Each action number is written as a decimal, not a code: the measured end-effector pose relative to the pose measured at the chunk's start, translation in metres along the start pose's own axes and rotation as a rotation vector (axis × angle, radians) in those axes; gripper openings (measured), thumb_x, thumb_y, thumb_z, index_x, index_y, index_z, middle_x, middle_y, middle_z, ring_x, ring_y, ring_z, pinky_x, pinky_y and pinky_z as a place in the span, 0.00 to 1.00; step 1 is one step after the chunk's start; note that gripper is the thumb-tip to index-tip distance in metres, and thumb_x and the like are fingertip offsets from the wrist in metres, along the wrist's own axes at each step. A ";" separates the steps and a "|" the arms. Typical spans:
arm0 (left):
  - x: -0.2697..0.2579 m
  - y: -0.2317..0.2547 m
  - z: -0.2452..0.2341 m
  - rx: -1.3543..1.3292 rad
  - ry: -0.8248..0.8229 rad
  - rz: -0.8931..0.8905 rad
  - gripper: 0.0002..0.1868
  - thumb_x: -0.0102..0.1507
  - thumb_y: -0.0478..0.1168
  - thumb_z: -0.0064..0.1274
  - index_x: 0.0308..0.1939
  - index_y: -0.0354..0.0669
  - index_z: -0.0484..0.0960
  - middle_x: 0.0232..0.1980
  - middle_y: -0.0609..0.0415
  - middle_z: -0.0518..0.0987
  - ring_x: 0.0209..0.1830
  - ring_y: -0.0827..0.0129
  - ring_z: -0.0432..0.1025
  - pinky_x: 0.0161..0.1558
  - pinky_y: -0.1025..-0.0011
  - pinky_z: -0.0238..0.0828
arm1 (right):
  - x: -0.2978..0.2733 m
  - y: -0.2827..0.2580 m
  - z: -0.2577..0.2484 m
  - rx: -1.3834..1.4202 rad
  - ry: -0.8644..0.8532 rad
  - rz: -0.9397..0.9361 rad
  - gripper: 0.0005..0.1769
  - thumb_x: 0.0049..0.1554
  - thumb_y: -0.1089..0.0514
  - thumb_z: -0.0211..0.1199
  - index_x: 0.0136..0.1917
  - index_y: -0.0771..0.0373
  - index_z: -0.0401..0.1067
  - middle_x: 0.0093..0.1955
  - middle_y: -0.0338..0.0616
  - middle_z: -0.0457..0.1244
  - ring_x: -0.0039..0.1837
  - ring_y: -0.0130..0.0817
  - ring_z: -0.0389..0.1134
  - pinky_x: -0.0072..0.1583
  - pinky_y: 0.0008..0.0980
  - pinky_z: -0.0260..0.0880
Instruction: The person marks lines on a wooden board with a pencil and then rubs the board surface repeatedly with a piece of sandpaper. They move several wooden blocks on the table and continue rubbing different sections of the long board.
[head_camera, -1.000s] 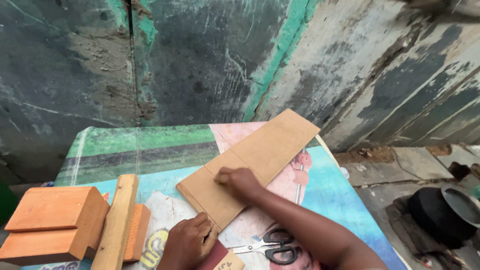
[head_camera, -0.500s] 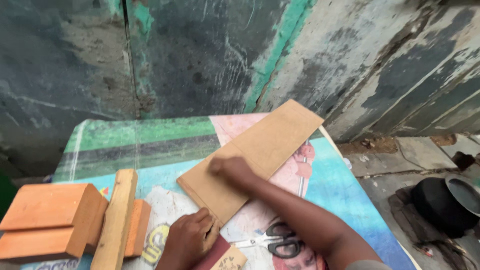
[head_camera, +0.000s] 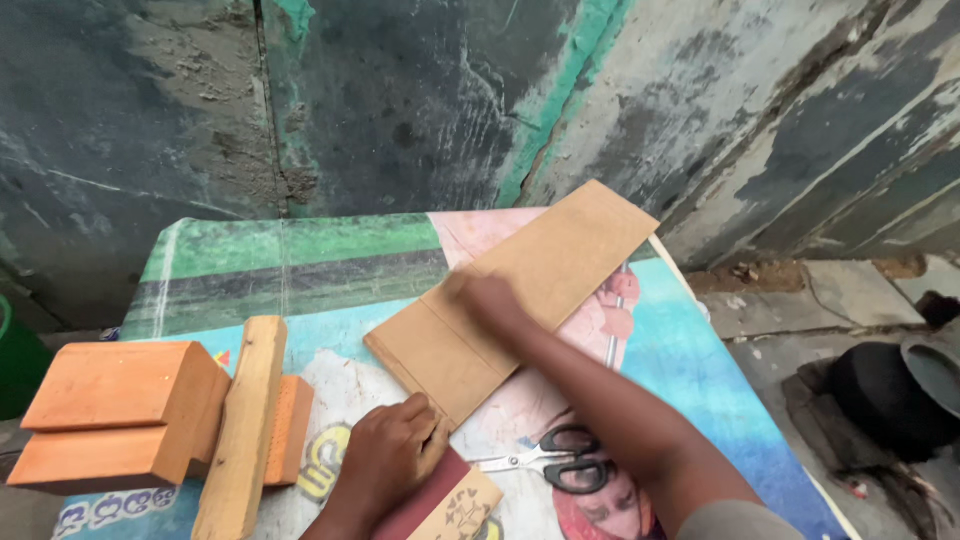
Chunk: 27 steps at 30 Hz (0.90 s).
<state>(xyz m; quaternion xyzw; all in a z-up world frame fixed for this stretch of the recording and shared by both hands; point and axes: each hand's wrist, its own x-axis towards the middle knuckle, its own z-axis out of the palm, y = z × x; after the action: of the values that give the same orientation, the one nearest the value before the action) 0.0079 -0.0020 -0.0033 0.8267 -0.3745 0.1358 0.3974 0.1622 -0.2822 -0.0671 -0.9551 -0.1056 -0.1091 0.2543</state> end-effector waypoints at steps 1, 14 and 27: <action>0.001 0.001 0.000 0.000 0.002 -0.001 0.07 0.56 0.40 0.60 0.26 0.41 0.82 0.31 0.53 0.79 0.27 0.54 0.75 0.32 0.59 0.72 | 0.010 0.012 -0.020 0.034 0.015 0.238 0.16 0.64 0.56 0.49 0.42 0.62 0.75 0.35 0.54 0.67 0.37 0.48 0.73 0.42 0.47 0.74; 0.001 0.001 -0.001 0.032 0.025 0.005 0.09 0.58 0.41 0.60 0.26 0.41 0.82 0.32 0.53 0.78 0.26 0.55 0.75 0.32 0.59 0.73 | -0.023 -0.123 -0.012 -0.118 -0.179 -0.287 0.10 0.57 0.56 0.58 0.48 0.50 0.79 0.54 0.30 0.70 0.47 0.41 0.73 0.47 0.40 0.72; 0.003 -0.009 -0.007 0.147 0.150 -0.347 0.11 0.63 0.43 0.52 0.39 0.40 0.85 0.44 0.54 0.83 0.37 0.53 0.79 0.40 0.58 0.75 | -0.122 -0.136 -0.063 -0.244 -0.198 -0.433 0.16 0.53 0.60 0.58 0.54 0.52 0.79 0.50 0.35 0.69 0.41 0.42 0.70 0.44 0.40 0.69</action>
<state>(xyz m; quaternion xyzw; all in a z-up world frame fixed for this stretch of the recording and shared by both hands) 0.0167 0.0051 -0.0025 0.8933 -0.1846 0.1533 0.3801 0.0008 -0.2164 0.0174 -0.9399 -0.3178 -0.0786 0.0966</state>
